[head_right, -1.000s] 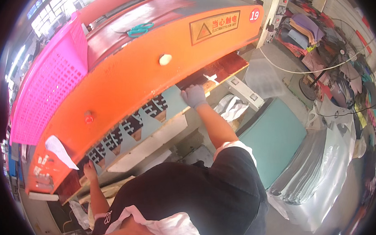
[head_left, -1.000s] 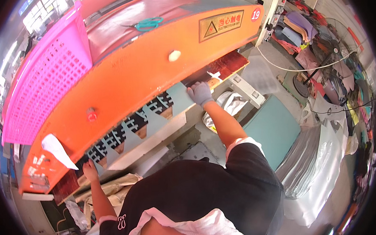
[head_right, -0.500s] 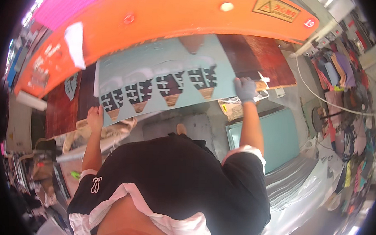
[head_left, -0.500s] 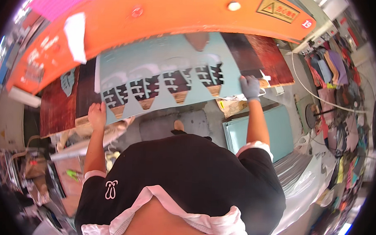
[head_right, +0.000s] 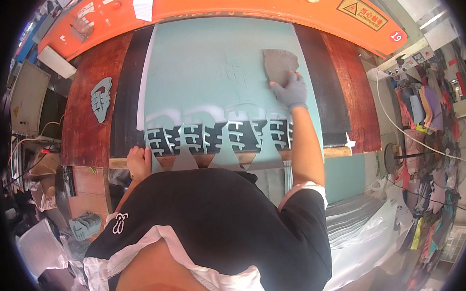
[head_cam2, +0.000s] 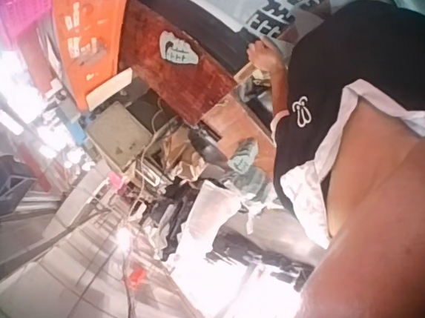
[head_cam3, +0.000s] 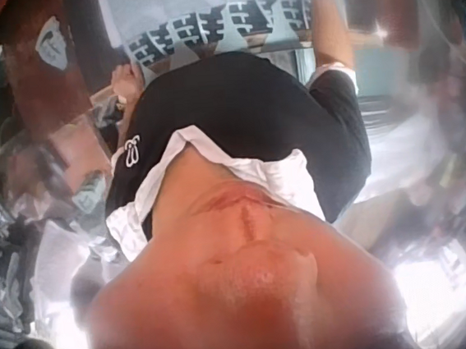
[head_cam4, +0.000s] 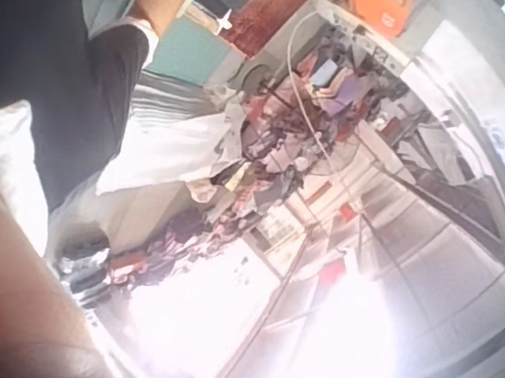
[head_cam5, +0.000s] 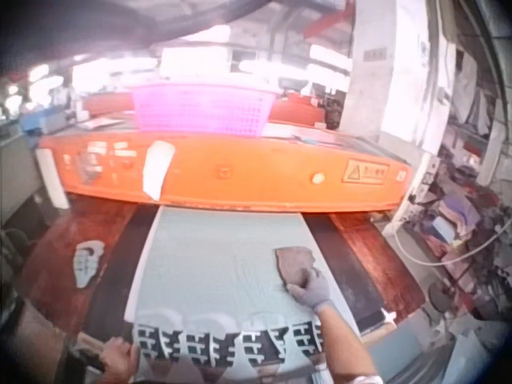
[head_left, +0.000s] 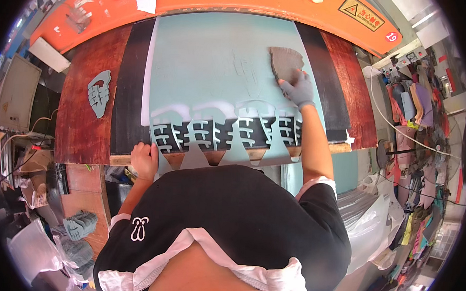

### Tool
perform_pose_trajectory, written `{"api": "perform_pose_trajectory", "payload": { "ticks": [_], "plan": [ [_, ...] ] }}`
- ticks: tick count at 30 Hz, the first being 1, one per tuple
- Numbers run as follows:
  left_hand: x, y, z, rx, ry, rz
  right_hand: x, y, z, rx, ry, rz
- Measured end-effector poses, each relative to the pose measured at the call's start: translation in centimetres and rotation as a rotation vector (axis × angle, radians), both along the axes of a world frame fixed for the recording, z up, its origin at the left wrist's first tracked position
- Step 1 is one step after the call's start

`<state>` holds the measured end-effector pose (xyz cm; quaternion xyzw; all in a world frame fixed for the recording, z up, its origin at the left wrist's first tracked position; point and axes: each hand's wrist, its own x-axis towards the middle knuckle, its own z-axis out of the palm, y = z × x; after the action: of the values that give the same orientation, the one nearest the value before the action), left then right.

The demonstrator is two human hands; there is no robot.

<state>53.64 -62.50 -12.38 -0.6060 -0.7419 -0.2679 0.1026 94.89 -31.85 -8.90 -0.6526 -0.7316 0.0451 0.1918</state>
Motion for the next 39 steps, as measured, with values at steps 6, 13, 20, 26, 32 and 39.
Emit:
{"api": "perform_pose_trajectory", "payload": {
  "ticks": [6,13,20,26,32,39],
  "plan": [
    [0.1,0.4,-0.4,0.010,-0.013,0.020,-4.5,3.4,3.8,-0.295,-0.225,-0.185],
    [-0.3,0.3,-0.9,0.006,-0.019,0.001,-1.8,4.4,2.0,-0.103,0.234,-0.063],
    [-0.2,0.0,-1.2,0.011,-0.044,0.025,9.5,6.2,1.4,-0.195,1.027,-0.084],
    [-0.3,-0.3,-0.9,-0.158,-0.520,0.235,16.8,1.1,0.4,-0.199,-0.011,-0.291],
    [-0.7,4.1,-0.1,0.038,-0.817,0.173,16.0,-0.1,-0.7,0.078,-0.153,-0.183],
    [-2.3,10.2,4.0,-0.417,-1.183,0.385,8.4,-2.8,-4.1,0.129,-0.150,0.318]
  ]
}}
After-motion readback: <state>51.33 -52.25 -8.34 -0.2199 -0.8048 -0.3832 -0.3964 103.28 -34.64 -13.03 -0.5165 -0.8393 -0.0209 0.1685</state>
